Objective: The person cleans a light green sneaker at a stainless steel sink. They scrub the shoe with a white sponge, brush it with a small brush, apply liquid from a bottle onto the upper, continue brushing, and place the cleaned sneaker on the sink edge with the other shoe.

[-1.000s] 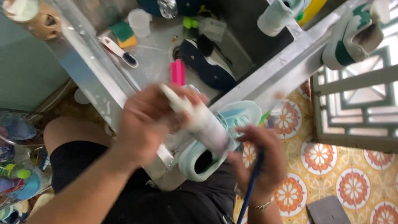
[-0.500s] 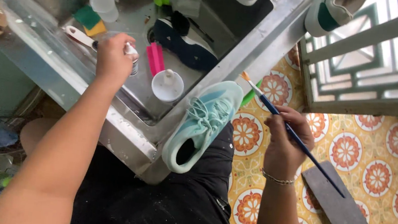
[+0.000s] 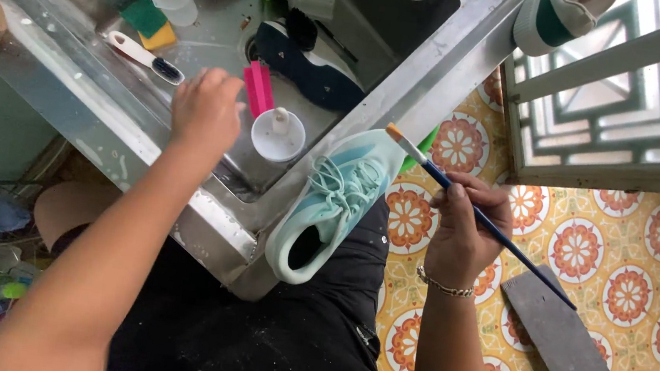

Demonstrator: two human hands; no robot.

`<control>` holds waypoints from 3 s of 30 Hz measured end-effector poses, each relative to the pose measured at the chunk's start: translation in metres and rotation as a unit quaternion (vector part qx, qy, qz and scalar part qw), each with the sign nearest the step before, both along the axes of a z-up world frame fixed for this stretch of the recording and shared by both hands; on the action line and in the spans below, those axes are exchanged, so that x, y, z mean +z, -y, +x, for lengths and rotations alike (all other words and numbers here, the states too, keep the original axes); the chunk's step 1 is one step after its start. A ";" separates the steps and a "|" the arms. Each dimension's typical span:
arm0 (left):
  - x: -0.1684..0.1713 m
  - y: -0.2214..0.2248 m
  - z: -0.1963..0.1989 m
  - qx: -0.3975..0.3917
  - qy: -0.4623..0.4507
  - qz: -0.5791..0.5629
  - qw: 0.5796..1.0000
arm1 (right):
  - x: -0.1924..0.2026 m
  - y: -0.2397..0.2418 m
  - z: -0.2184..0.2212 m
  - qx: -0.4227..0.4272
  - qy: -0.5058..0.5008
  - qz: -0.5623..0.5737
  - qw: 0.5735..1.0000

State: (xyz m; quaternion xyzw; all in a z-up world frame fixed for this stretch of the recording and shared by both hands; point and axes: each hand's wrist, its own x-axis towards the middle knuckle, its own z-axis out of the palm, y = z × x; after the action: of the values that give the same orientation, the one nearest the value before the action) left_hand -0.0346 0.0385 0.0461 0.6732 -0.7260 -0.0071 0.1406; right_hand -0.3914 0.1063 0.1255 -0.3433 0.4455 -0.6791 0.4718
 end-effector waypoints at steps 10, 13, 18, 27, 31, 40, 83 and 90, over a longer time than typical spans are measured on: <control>0.103 -0.137 -0.077 0.037 -0.522 0.306 0.795 | 0.000 0.000 0.006 0.016 -0.065 0.000 0.998; 0.095 -0.140 -0.086 0.077 -0.538 0.299 0.785 | 0.000 0.002 0.019 0.006 -0.090 -0.006 0.996; 0.096 -0.141 -0.086 0.106 -0.556 0.203 0.799 | 0.010 -0.004 0.028 -0.026 -0.152 -0.056 0.986; 0.107 -0.152 -0.085 0.024 -0.478 0.097 0.873 | 0.013 -0.034 0.039 -0.029 -0.233 -0.097 0.967; 0.106 -0.156 -0.088 0.022 -0.457 0.096 0.884 | 0.001 -0.036 0.032 -0.078 -0.249 -0.114 0.959; 0.103 -0.160 -0.091 0.015 -0.451 0.080 0.889 | 0.000 -0.044 0.041 -0.055 -0.277 -0.127 0.951; 0.080 -0.150 -0.070 0.125 -0.713 0.272 0.634 | -0.005 -0.011 0.021 -0.074 -0.116 -0.082 0.987; 0.082 -0.144 -0.066 0.196 -0.712 0.292 0.608 | -0.020 -0.034 0.028 -0.042 -0.154 -0.052 0.986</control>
State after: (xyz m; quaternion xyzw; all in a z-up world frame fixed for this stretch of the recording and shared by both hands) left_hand -0.1007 0.1826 0.1284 0.5877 -0.2071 -0.6679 0.4071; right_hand -0.3637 0.1403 0.1057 -0.4487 0.4912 -0.6594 0.3501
